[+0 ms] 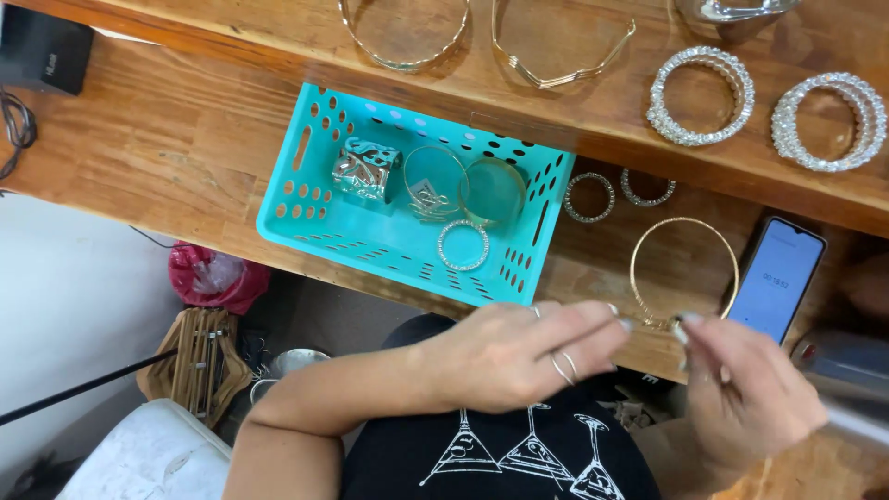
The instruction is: Sorting and untangling various bracelets and bangles on a wooden counter and placing them into a blue plastic basket.
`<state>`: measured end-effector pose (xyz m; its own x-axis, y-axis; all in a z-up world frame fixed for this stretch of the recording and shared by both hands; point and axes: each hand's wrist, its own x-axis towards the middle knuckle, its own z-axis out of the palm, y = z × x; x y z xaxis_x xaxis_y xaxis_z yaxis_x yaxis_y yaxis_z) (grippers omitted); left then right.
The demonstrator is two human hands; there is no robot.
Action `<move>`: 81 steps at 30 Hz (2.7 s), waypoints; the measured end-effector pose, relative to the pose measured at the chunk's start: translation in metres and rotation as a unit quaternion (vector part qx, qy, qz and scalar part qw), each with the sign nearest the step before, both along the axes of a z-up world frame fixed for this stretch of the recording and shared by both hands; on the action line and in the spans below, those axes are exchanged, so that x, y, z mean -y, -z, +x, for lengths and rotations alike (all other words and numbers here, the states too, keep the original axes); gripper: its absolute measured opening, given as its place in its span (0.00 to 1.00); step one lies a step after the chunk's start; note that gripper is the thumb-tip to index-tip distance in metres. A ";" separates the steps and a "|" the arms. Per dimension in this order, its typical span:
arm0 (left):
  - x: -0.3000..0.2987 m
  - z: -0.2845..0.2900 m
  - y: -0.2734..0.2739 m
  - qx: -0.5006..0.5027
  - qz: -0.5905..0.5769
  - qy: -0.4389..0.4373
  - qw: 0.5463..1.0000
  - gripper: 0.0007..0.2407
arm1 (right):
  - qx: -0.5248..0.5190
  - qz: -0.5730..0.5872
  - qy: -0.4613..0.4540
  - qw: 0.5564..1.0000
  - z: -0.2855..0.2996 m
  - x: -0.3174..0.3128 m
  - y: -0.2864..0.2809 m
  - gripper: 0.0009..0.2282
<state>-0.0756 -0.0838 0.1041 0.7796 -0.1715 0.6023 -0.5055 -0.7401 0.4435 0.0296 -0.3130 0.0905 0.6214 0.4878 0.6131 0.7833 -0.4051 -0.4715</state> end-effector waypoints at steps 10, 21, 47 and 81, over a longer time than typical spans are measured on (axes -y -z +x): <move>-0.029 -0.028 0.010 -0.149 -0.035 -0.063 0.986 0.14 | -0.112 -0.016 -0.146 0.983 -0.020 -0.039 -0.005 0.19; -0.163 -0.039 -0.015 -0.405 -0.016 -0.217 0.888 0.12 | -0.119 -0.118 -0.094 0.981 0.020 -0.028 0.034 0.24; -0.166 -0.019 0.069 -0.271 0.324 -0.372 0.826 0.06 | -0.223 -0.379 0.053 0.897 0.079 -0.091 0.118 0.16; -0.131 0.011 0.102 -0.442 0.229 -0.254 0.829 0.11 | -0.227 -0.252 0.092 0.936 0.121 -0.055 0.113 0.14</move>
